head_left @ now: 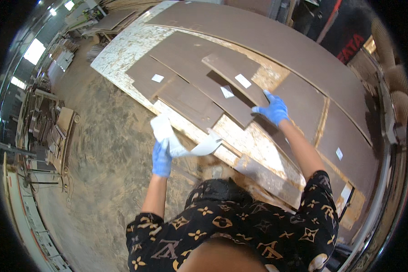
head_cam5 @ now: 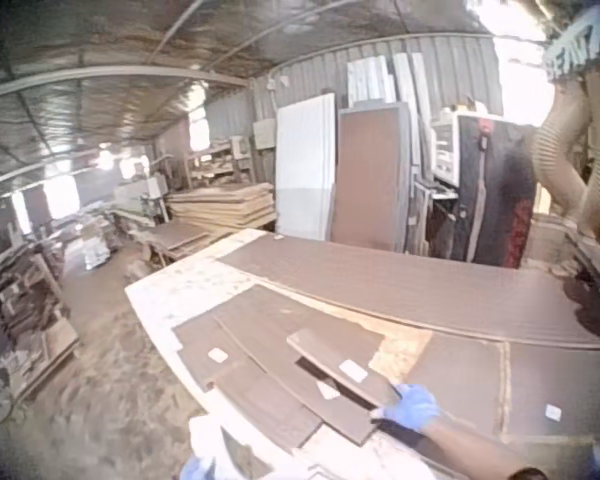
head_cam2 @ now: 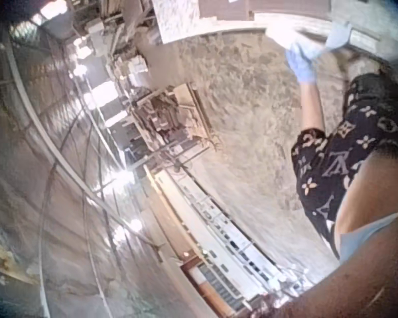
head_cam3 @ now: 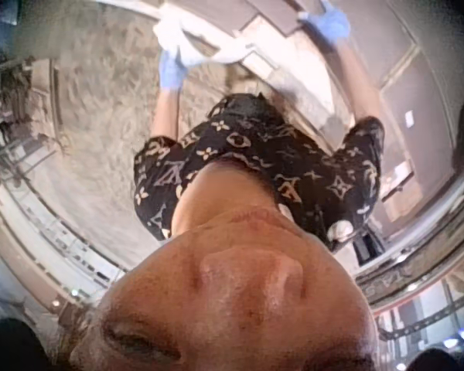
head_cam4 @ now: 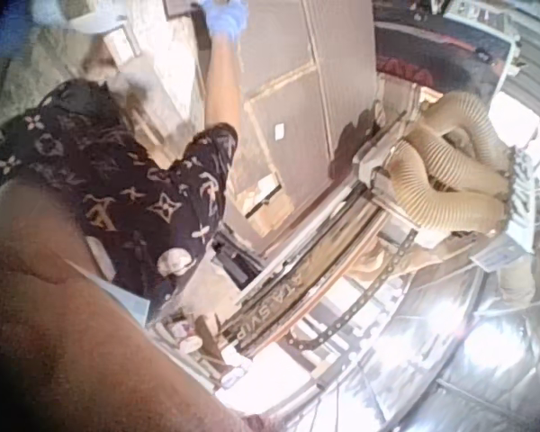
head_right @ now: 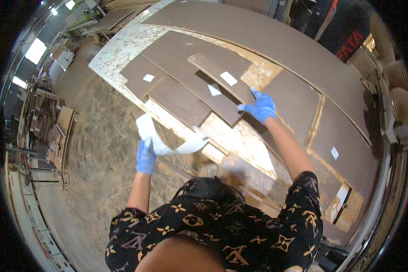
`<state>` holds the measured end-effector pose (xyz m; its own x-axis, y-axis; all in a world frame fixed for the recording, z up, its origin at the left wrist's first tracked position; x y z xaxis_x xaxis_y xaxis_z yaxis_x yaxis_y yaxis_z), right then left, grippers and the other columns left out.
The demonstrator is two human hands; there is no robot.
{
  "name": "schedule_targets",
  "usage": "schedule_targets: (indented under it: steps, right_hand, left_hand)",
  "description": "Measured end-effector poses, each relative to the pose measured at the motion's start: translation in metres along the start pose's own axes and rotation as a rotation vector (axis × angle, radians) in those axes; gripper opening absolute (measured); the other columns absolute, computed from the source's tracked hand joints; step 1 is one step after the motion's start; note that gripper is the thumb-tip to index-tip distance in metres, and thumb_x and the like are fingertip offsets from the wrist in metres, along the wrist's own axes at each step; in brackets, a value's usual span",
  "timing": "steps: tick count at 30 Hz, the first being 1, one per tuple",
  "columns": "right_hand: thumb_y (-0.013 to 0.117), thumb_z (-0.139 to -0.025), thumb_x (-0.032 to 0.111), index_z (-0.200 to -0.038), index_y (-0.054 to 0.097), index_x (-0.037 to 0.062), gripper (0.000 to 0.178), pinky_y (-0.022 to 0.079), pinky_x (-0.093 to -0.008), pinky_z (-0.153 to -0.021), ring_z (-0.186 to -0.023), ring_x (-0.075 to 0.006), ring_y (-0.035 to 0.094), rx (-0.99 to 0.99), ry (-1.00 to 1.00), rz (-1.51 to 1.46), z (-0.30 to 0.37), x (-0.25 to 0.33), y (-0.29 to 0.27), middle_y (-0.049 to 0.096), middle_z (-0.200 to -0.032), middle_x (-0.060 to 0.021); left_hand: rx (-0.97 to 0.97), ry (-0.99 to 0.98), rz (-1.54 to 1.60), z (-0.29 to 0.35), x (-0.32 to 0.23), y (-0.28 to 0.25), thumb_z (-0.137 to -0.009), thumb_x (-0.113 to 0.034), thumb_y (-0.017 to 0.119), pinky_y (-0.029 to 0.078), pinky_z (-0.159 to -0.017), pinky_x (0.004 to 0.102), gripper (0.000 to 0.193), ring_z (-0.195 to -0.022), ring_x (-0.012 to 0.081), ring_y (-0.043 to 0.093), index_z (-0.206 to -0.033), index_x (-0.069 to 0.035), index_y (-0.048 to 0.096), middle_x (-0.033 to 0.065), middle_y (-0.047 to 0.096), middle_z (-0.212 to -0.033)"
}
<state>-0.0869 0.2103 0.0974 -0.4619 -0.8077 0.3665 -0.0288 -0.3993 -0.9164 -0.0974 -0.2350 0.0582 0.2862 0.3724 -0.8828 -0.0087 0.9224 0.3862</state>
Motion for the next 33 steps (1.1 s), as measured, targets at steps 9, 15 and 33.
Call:
schedule_targets:
  steps: [9, 15, 33]
  right_hand:
    - [0.052, -0.072, 0.064, -0.130, 0.043, 0.0212, 0.073, 0.026, -0.0444, -0.103, -0.122, -0.0331, 0.039, -0.246, -0.366, 0.228, -0.188, 0.143, 0.027, 0.041, -0.133, -0.0136]
    - [0.058, -0.080, 0.043, -0.112, 0.057, 0.0134, 0.044, 0.039, -0.0351, -0.093, -0.110, -0.0298, 0.049, -0.170, -0.264, -0.374, -0.090, 0.060, 0.037, 0.054, -0.119, -0.0103]
    - [0.068, -0.075, 0.028, -0.108, 0.060, 0.0075, 0.040, 0.046, -0.0339, -0.082, -0.097, -0.0268, 0.058, -0.700, 0.981, -0.349, 0.447, -0.257, 0.086, 0.061, -0.106, -0.0117]
  left_hand:
    - [-0.240, 0.045, 0.083, 0.018, -0.031, -0.117, -0.085, -0.025, 0.055, 0.044, -0.087, 0.0371, 0.047, -0.105, 0.0224, 0.052, -0.126, -0.006, 0.042, 0.0066, 0.052, -0.117]
    - [0.019, -0.202, 0.075, -0.024, 0.025, -0.068, -0.085, -0.025, 0.054, 0.042, -0.090, 0.0376, 0.051, -0.106, 0.0228, 0.050, -0.129, -0.004, 0.037, 0.0078, 0.051, -0.117]
    - [1.573, 0.671, -1.767, 0.079, 0.210, 0.218, -0.078, -0.039, 0.055, 0.032, -0.094, 0.0465, 0.044, -0.121, 0.0308, 0.038, -0.114, -0.014, 0.056, 0.0128, 0.040, -0.134]
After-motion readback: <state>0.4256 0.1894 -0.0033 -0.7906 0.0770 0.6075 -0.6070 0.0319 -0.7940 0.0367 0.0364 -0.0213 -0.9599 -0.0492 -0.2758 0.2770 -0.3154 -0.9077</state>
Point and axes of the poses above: each hand's wrist, its own z-axis away from the middle knuckle, its own y-axis out of the palm, x = y × z, the point moved 9 cm from there along -z, towards the middle knuckle
